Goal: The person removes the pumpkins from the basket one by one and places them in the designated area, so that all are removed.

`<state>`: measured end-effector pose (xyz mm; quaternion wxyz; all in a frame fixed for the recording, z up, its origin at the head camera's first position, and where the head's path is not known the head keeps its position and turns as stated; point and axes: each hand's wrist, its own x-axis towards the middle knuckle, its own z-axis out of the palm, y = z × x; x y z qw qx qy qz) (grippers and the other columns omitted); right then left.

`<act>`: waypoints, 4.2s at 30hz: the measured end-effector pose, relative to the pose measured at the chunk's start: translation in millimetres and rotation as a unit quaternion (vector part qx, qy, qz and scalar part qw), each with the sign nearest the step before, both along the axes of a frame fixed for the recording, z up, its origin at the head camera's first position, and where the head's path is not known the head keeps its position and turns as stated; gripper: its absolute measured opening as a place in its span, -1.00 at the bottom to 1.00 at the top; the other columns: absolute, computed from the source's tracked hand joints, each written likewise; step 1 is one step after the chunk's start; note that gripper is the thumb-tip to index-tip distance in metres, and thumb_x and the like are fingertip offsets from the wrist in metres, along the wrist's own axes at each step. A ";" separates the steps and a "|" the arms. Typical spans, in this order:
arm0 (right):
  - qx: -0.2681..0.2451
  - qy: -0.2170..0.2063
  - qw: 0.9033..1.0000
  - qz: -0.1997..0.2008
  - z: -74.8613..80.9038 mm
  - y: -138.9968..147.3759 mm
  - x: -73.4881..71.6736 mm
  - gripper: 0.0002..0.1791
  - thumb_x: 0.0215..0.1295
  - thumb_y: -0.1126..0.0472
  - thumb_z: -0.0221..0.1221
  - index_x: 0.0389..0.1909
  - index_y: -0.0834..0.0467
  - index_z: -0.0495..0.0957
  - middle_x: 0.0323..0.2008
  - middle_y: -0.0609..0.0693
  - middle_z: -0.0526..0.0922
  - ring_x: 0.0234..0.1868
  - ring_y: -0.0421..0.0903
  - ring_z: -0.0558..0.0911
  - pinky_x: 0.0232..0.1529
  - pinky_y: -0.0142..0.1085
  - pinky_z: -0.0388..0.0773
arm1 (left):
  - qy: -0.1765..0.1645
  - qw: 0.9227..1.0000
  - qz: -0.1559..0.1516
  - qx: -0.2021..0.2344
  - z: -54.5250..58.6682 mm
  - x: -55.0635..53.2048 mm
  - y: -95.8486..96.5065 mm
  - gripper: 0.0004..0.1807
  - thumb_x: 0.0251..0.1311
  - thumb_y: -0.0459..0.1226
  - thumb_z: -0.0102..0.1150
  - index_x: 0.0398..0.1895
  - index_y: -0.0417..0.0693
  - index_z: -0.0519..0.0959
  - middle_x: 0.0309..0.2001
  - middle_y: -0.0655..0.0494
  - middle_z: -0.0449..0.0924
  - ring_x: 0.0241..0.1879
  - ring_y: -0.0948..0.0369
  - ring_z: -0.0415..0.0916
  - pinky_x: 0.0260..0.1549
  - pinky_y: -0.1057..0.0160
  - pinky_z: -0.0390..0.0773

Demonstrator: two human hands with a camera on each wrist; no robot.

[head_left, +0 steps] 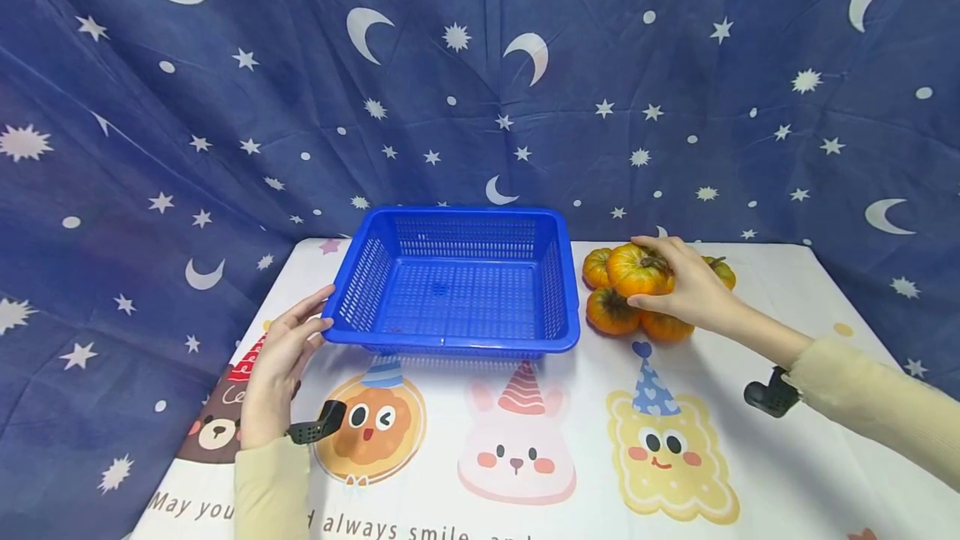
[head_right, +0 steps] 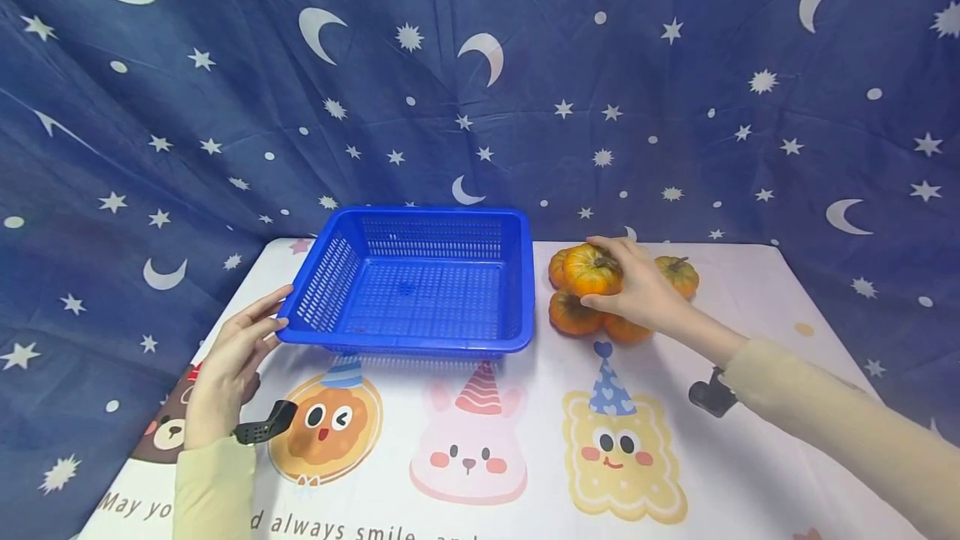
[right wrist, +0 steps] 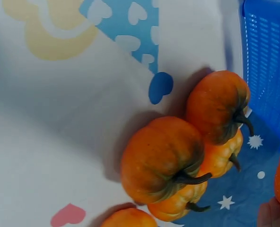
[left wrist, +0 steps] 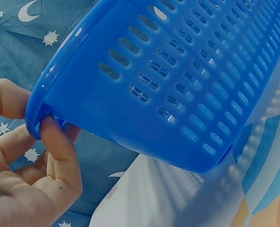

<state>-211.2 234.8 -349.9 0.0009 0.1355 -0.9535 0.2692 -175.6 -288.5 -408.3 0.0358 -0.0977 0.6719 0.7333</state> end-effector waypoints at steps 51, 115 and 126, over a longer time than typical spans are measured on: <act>-0.024 0.057 0.994 -0.090 -63.5 99.9 34.6 -0.03 -0.01 0.09 0.42 0.38 0.31 0.17 0.17 0.48 0.27 0.10 0.39 0.28 -0.02 0.28 0.28 | -0.011 1.000 0.002 -0.029 0.3 0.8 -1.1 -0.38 0.30 -0.39 0.02 0.45 -0.08 0.20 0.07 0.29 0.33 -0.04 0.39 0.50 -0.09 0.53 0.53; 0.000 -0.002 0.993 -0.122 -105.8 117.1 25.4 -0.02 0.07 0.14 0.37 0.39 0.41 0.04 0.21 0.58 0.14 0.19 0.52 0.17 0.17 0.42 0.09 | -0.006 1.000 0.002 -0.031 1.0 0.7 -0.3 -0.38 0.30 -0.40 0.01 0.44 -0.09 0.21 0.08 0.28 0.34 -0.04 0.40 0.49 -0.09 0.52 0.53; -0.015 0.032 0.992 -0.120 -95.9 119.3 29.8 -0.09 0.09 0.19 0.34 0.38 0.39 0.09 0.18 0.53 0.21 0.09 0.43 0.27 -0.06 0.25 0.32 | -0.014 0.999 0.004 -0.033 0.0 0.0 -1.2 -0.39 0.32 -0.35 0.03 0.44 -0.05 0.22 0.17 0.19 0.33 -0.04 0.42 0.48 -0.08 0.52 0.51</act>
